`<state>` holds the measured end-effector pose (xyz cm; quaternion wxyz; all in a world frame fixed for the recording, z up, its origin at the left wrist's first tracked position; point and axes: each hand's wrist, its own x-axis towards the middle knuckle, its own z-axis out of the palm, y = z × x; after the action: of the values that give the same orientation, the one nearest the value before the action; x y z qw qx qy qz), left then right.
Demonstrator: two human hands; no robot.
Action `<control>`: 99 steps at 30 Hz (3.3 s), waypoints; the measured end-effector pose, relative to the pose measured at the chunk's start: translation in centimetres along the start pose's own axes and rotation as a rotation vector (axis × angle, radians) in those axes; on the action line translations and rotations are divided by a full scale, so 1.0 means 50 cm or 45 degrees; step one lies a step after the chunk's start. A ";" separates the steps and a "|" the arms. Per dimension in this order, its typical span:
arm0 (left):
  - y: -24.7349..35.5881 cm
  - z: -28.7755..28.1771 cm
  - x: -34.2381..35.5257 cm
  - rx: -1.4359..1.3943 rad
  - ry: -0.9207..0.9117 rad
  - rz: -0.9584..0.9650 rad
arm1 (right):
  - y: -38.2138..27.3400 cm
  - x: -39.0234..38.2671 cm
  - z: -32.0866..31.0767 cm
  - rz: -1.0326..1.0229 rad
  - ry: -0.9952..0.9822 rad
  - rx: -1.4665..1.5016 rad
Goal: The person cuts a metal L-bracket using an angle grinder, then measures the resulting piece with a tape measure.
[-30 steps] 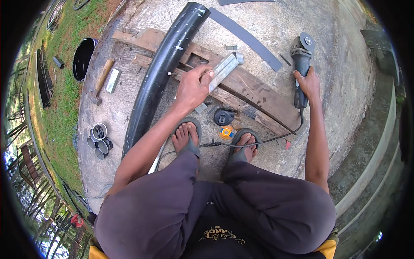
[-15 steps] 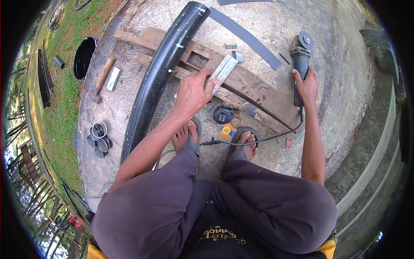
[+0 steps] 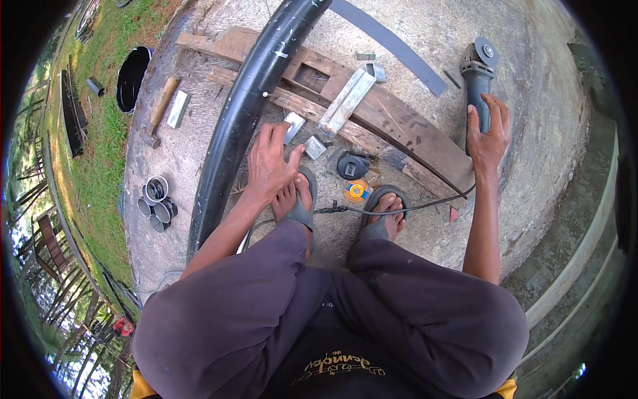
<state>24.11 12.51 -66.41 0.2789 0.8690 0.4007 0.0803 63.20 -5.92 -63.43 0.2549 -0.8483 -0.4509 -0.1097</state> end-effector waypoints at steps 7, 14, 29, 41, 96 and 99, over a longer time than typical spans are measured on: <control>0.011 0.018 -0.023 0.177 -0.094 0.144 | -0.091 0.016 -0.001 -0.133 -0.025 0.198; 0.009 0.018 -0.010 0.257 -0.071 0.323 | -0.127 0.002 -0.004 -0.201 -0.083 0.246; -0.006 0.034 -0.044 -0.207 -0.086 0.265 | -0.177 -0.018 0.004 -0.207 -0.226 0.380; 0.009 -0.032 -0.053 -1.670 -0.275 -0.675 | -0.240 -0.082 0.024 -0.258 -0.474 0.584; 0.154 -0.134 0.031 -2.054 -0.620 -0.397 | -0.317 -0.020 -0.093 -0.025 -1.029 1.099; 0.156 -0.132 0.032 -2.105 -0.632 -0.375 | -0.315 -0.015 -0.095 -0.069 -1.029 1.108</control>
<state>27.85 12.41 -56.79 0.9063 0.3200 0.2501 0.1167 50.06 -1.66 -54.48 0.3846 -0.6286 -0.5372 0.4103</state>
